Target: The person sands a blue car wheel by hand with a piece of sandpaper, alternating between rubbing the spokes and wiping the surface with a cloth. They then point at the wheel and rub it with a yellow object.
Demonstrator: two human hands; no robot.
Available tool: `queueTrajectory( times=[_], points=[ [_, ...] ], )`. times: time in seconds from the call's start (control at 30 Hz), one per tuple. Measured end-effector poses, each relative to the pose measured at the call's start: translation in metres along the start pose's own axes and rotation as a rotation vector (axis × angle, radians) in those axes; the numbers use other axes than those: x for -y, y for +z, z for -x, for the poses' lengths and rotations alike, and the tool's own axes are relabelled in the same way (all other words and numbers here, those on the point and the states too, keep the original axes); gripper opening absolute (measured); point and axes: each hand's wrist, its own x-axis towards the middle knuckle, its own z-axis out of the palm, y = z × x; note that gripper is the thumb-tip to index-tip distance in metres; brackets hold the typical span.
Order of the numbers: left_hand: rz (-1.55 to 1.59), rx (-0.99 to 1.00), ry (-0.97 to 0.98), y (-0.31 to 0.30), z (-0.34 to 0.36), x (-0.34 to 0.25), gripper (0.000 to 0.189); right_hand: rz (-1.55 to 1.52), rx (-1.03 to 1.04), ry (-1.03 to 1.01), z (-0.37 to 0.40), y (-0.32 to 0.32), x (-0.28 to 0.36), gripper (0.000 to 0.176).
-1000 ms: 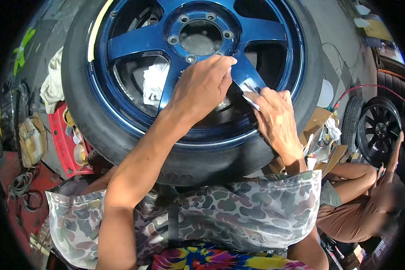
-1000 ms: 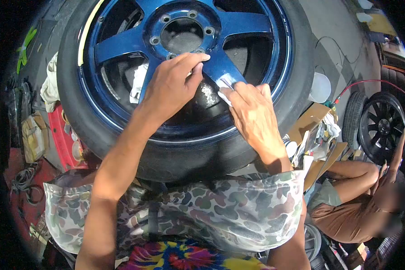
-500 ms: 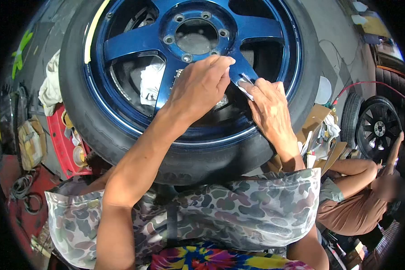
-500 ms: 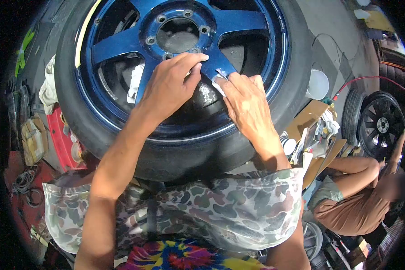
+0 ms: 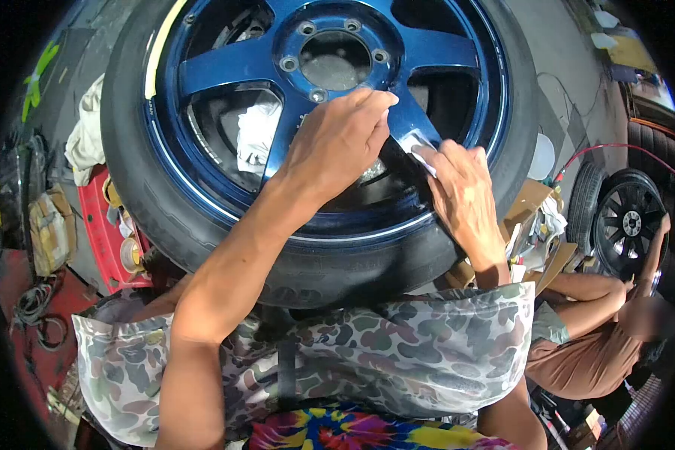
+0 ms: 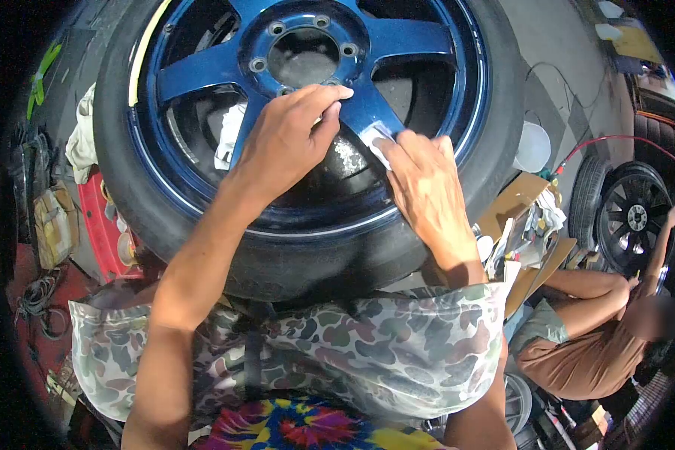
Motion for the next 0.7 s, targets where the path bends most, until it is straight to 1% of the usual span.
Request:
queueTrajectory(
  times=[0.13, 0.27, 0.3, 0.37, 0.47, 0.57, 0.7],
  points=[
    [-0.008, 0.015, 0.015, 0.004, 0.002, -0.001, 0.023, -0.043, -0.076, -0.014, -0.009, 0.007, -0.001, 0.037],
    [-0.006, -0.030, 0.027, 0.001, 0.001, 0.003, 0.024, -0.030, -0.019, 0.026, 0.003, -0.002, -0.001, 0.036],
    [-0.004, -0.006, 0.003, 0.000, 0.000, 0.000, 0.024, -0.029, -0.014, 0.030, 0.001, -0.002, -0.002, 0.036],
    [-0.001, 0.024, -0.009, 0.003, 0.000, -0.003, 0.024, -0.027, -0.034, -0.014, -0.008, 0.002, -0.007, 0.037],
    [-0.034, 0.010, 0.012, 0.001, 0.003, 0.000, 0.025, -0.041, -0.060, -0.002, -0.005, 0.004, -0.006, 0.040],
    [0.032, -0.013, -0.045, -0.002, -0.001, -0.003, 0.020, -0.033, 0.002, 0.032, 0.002, -0.002, -0.004, 0.041],
    [0.022, 0.023, -0.035, 0.002, 0.000, -0.007, 0.020, -0.013, -0.050, -0.005, -0.004, 0.005, -0.009, 0.041]
  ],
)
